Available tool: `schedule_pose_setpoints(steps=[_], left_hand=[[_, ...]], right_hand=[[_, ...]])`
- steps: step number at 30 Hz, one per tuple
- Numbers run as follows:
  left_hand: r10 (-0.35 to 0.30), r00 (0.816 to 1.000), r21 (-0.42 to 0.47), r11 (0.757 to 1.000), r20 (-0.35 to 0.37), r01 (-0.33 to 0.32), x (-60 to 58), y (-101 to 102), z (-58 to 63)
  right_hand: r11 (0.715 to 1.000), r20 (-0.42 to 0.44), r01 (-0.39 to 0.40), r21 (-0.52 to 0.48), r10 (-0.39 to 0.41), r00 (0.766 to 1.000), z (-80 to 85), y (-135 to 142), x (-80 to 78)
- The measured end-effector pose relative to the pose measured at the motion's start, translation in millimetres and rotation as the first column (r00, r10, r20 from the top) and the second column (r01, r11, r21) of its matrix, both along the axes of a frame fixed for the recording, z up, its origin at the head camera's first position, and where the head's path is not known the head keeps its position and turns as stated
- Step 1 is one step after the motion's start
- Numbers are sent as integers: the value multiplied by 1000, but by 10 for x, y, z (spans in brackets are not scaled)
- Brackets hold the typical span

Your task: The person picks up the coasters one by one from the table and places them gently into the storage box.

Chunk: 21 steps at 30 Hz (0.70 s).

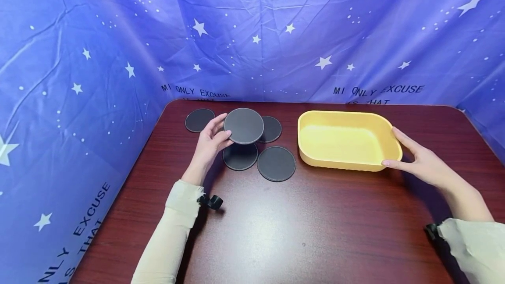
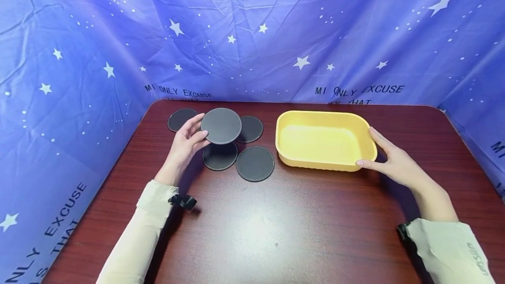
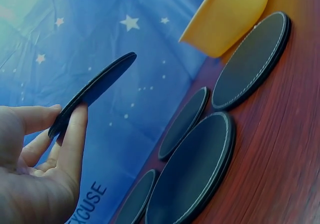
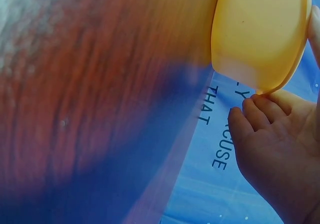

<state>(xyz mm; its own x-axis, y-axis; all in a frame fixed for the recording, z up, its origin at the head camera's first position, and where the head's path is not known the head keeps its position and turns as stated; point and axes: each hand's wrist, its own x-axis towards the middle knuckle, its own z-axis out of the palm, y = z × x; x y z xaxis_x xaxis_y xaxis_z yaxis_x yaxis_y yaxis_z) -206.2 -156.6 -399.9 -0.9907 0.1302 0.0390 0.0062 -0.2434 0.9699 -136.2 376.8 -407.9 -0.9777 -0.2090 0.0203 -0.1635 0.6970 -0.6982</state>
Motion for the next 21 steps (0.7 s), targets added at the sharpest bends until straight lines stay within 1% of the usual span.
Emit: schedule_pose_setpoints(steps=[7, 21], left_hand=[[-24, 1000, 20, 1000, 3, 24, -24, 149, -22], [-81, 997, 50, 996, -2, 80, -20, 405, -24]], right_hand=[[1000, -5, -2, -7, 2, 1000, -2, -4, 5], [1000, 2, 2, -5, -2, 1000, -2, 1, 8]])
